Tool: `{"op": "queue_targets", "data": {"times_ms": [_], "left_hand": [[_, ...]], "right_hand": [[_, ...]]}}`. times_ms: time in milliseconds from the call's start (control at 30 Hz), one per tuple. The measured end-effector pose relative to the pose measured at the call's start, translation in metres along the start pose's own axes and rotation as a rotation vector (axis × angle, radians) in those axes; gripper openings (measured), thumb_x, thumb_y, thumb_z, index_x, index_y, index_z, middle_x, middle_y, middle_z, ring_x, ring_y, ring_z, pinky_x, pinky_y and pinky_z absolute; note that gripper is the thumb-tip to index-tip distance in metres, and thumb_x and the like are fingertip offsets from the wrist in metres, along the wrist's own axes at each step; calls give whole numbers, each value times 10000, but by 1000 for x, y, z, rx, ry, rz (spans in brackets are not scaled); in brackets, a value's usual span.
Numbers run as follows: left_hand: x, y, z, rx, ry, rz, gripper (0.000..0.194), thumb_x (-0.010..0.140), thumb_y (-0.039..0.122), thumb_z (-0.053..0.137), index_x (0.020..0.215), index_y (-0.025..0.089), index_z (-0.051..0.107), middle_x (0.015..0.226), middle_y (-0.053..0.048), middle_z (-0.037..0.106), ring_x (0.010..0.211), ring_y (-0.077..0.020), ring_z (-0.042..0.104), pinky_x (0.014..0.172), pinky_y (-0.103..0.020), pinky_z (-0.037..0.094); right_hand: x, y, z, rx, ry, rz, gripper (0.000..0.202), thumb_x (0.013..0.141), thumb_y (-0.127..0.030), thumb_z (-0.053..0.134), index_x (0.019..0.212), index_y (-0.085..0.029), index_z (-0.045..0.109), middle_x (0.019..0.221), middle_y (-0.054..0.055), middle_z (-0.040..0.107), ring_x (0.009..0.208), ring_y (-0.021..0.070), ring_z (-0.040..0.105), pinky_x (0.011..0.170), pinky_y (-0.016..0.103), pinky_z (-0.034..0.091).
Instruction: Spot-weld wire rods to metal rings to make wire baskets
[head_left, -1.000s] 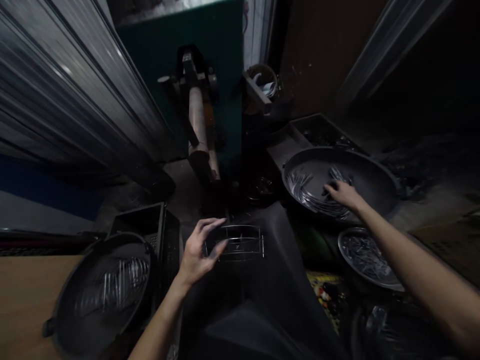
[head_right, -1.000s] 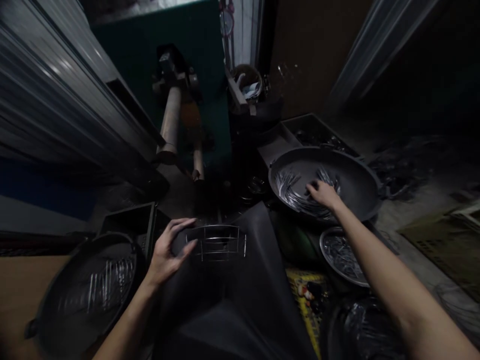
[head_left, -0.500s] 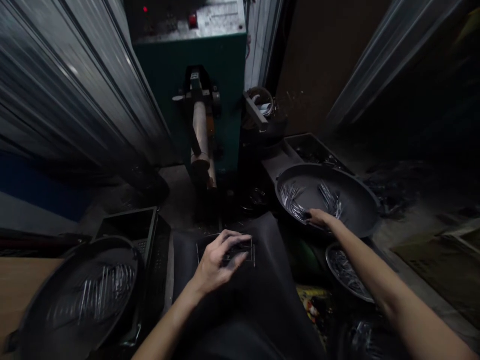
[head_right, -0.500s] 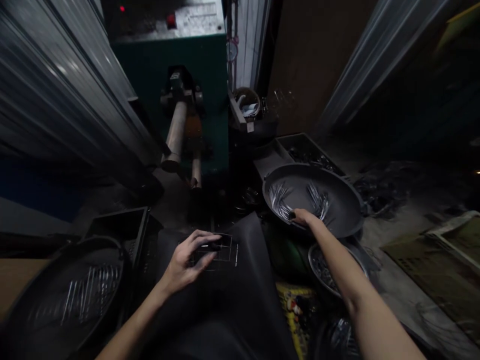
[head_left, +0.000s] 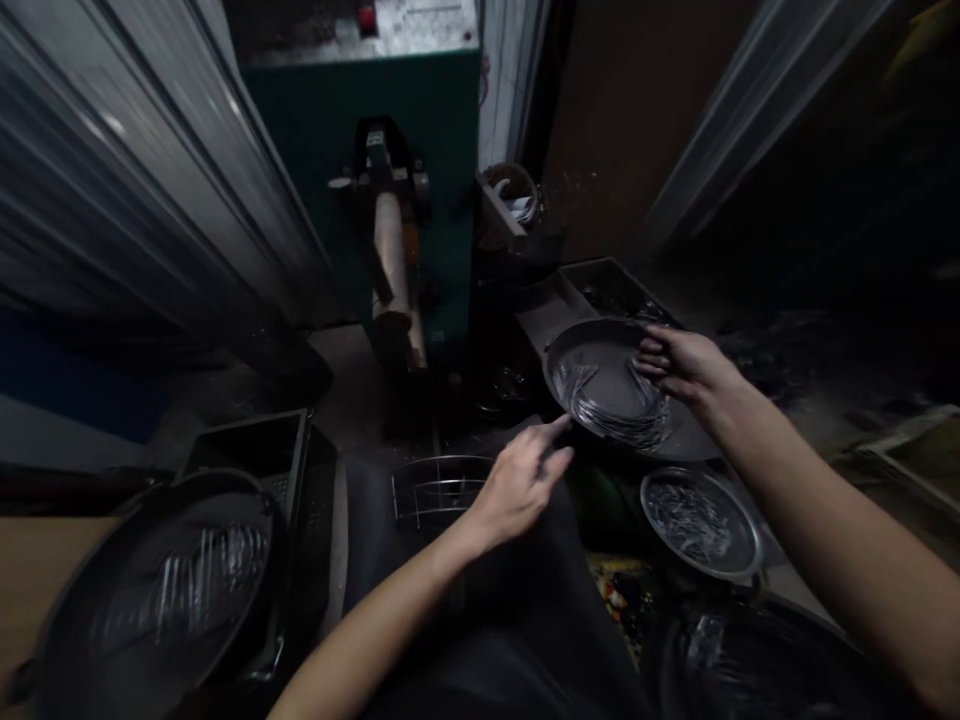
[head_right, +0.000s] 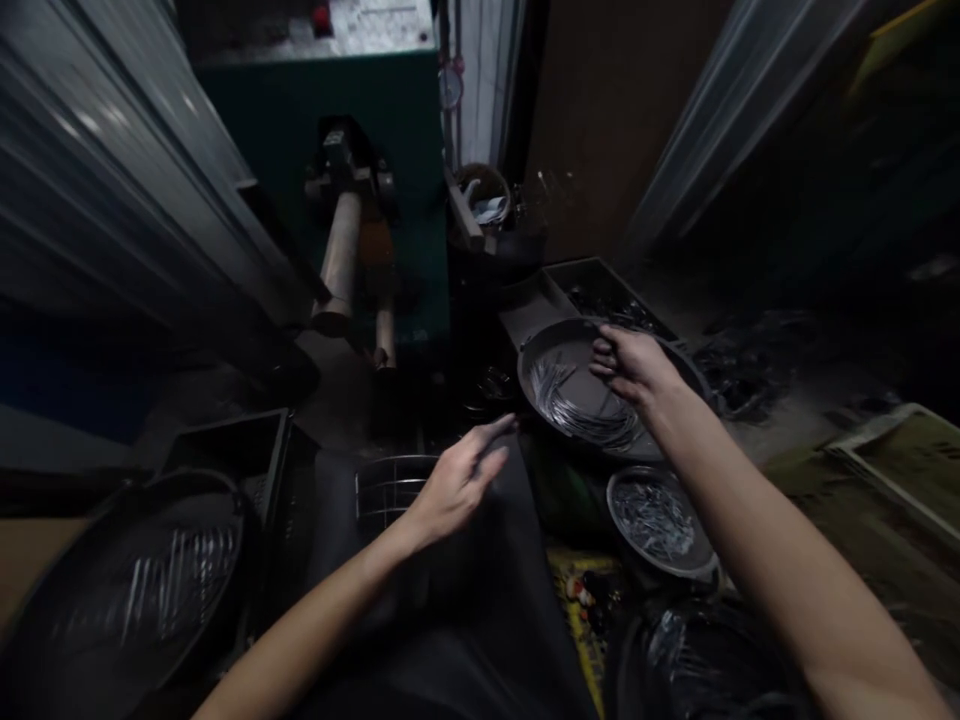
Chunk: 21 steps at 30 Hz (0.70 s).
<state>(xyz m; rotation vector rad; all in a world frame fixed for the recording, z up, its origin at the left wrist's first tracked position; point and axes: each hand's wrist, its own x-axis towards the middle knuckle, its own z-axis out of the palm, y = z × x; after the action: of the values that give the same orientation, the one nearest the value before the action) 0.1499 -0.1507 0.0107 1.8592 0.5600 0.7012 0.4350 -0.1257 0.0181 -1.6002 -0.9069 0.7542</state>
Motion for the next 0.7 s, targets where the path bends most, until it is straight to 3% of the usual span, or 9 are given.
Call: {"op": "queue_targets", "data": {"times_ms": [67, 167, 300, 400, 467, 500, 600, 633, 700], "left_hand": [[3, 4, 8, -9, -1, 3, 426, 928, 347, 422, 1315, 173, 462, 1292, -126, 562, 1207, -234, 512, 1059, -421, 380], [-9, 2, 5, -67, -27, -91, 400, 948, 382, 348, 1253, 183, 511, 948, -75, 663, 903, -189, 621, 871, -337, 489], [-40, -12, -15, -100, 110, -255, 359, 944, 414, 358, 1003, 173, 617, 671, 8, 531, 608, -101, 501, 642, -225, 435], [-52, -24, -29, -173, 264, -329, 358, 947, 416, 350, 963, 157, 596, 561, 45, 424, 521, -81, 418, 576, -209, 389], [-55, -29, -39, -179, 313, -380, 354, 952, 398, 332, 947, 146, 580, 542, 45, 427, 508, -89, 425, 565, -219, 394], [-58, -30, -45, -158, 291, -394, 348, 952, 385, 331, 931, 144, 580, 568, 28, 476, 537, -99, 468, 589, -231, 416], [-76, -37, -71, -13, 122, -314, 305, 925, 383, 418, 1026, 154, 593, 925, -71, 648, 875, -173, 610, 830, -307, 465], [-86, -43, -80, 60, 99, -266, 339, 893, 401, 486, 1124, 166, 567, 1103, -100, 625, 1043, -209, 580, 936, -347, 430], [-105, -61, -93, 219, 121, -200, 649, 763, 455, 658, 1310, 184, 438, 1361, -147, 466, 1283, -295, 412, 1071, -443, 313]], "right_hand": [[-22, -28, 32, 160, -137, 57, 368, 816, -343, 554, 563, -242, 306, 534, -43, 255, 444, 97, 176, 426, 278, 238], [-52, -71, 80, 496, -265, 175, 331, 836, -205, 541, 557, -211, 363, 575, -45, 236, 453, 82, 155, 389, 229, 229], [-69, -102, 132, 702, -199, 287, 358, 917, -88, 387, 573, -170, 442, 600, -38, 302, 430, 35, 237, 397, 144, 274], [-92, -81, 167, 537, -267, 242, 258, 932, -194, 438, 715, -172, 575, 729, 8, 511, 608, 67, 491, 580, 173, 441], [-113, -52, 183, 261, -409, 105, 181, 843, -350, 606, 762, -189, 601, 778, 22, 574, 716, 133, 552, 630, 231, 471], [-122, -37, 188, 142, -440, 39, 238, 795, -426, 651, 759, -196, 598, 763, 20, 581, 703, 149, 553, 611, 246, 466], [-131, -7, 197, 2, -437, -23, 395, 749, -591, 628, 737, -199, 583, 706, 23, 581, 634, 148, 537, 542, 247, 434], [-128, -2, 201, 12, -445, 15, 418, 744, -610, 620, 742, -194, 580, 689, 24, 579, 605, 139, 528, 512, 239, 419], [-116, 3, 210, 80, -484, 130, 432, 702, -599, 666, 784, -184, 573, 642, 12, 564, 518, 111, 487, 435, 218, 364]]}}
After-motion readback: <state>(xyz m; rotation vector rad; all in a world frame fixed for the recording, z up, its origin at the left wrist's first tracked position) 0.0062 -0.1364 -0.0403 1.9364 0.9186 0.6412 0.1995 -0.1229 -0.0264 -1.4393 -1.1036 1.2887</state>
